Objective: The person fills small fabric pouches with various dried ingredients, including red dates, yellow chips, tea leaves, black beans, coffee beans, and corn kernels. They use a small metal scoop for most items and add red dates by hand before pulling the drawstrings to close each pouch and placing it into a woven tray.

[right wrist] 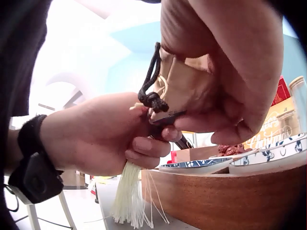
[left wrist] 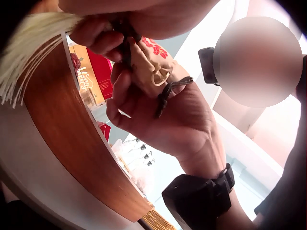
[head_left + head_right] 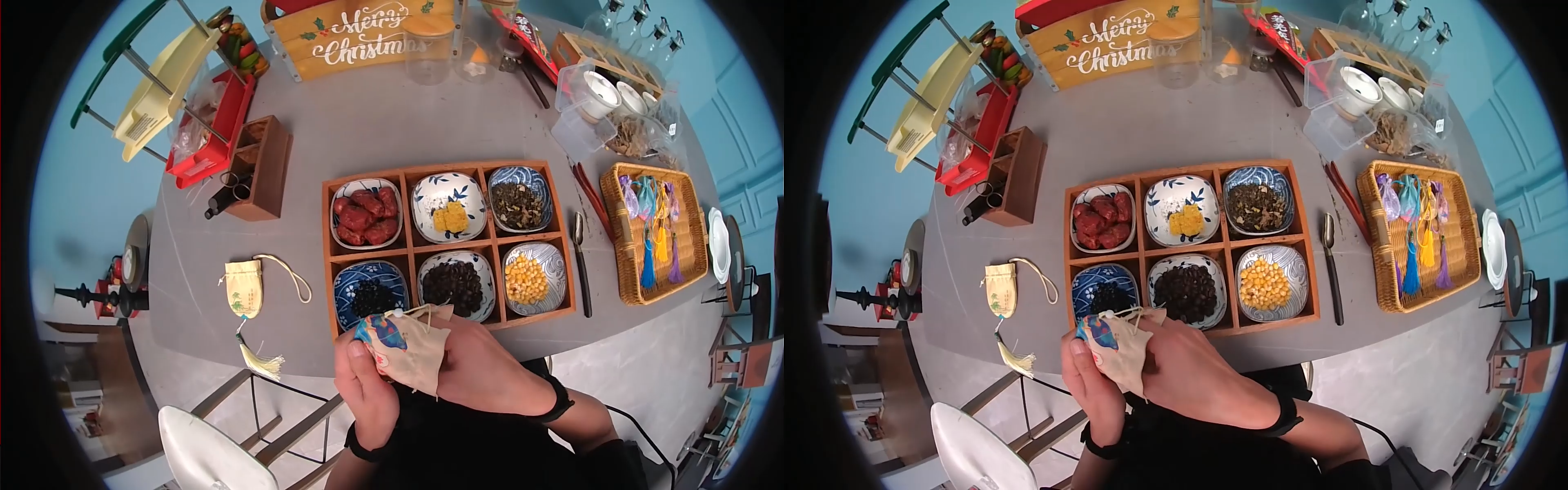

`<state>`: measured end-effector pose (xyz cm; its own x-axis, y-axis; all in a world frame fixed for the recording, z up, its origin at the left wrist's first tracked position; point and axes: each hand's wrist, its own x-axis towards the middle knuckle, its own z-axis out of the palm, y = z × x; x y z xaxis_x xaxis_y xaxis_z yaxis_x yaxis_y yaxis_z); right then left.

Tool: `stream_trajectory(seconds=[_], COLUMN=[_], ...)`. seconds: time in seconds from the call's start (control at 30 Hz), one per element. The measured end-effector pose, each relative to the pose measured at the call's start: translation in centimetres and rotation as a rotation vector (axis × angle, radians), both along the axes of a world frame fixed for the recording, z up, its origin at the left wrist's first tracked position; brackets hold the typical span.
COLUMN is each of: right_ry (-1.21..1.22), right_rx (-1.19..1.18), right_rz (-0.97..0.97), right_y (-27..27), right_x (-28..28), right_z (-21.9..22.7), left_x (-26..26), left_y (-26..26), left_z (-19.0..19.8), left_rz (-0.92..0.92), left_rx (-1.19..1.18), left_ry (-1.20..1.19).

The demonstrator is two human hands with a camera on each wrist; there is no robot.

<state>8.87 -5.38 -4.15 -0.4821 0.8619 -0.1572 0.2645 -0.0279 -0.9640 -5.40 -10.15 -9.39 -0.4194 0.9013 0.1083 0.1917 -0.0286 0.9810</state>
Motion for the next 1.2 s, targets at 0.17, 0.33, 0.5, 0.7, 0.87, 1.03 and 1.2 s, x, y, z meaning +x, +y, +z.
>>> stream_trajectory(seconds=[0.17, 0.33, 0.5, 0.7, 0.87, 1.03, 1.2], right_ry=[0.059, -0.194, -0.106, 0.082, 0.054, -0.607, -0.575], right_rx=[0.030, 0.101, 0.018, 0.090, 0.221, 0.390, 0.497], right_rz=[-0.130, 0.075, 0.057, -0.045, -0.261, -0.201, -0.188], right_y=[0.4, 1.7, 2.2, 2.5, 5.9, 10.4, 11.0], right_x=[0.0, 0.8, 1.0, 1.3, 3.2, 4.3, 4.6], right_z=[1.1, 1.4, 3.0, 2.8, 4.5, 1.9, 0.4], left_x=[-1.2, -1.5, -1.6, -2.3, -3.1, -3.5, -4.2], left_y=[0.4, 0.5, 0.6, 1.4, 1.3, 0.6, -0.1], left_z=[0.3, 0.8, -0.1, 0.1, -0.1, -1.0, -2.7], left_rz=[0.065, -0.150, -0.066, -0.071, -0.110, -0.131, -0.150], left_rx=[-0.151, -0.182, -0.099, -0.156, -0.170, -0.131, -0.157], left_ry=[-0.287, -0.330, -0.544, -0.827, -0.870, -1.093, -1.027])
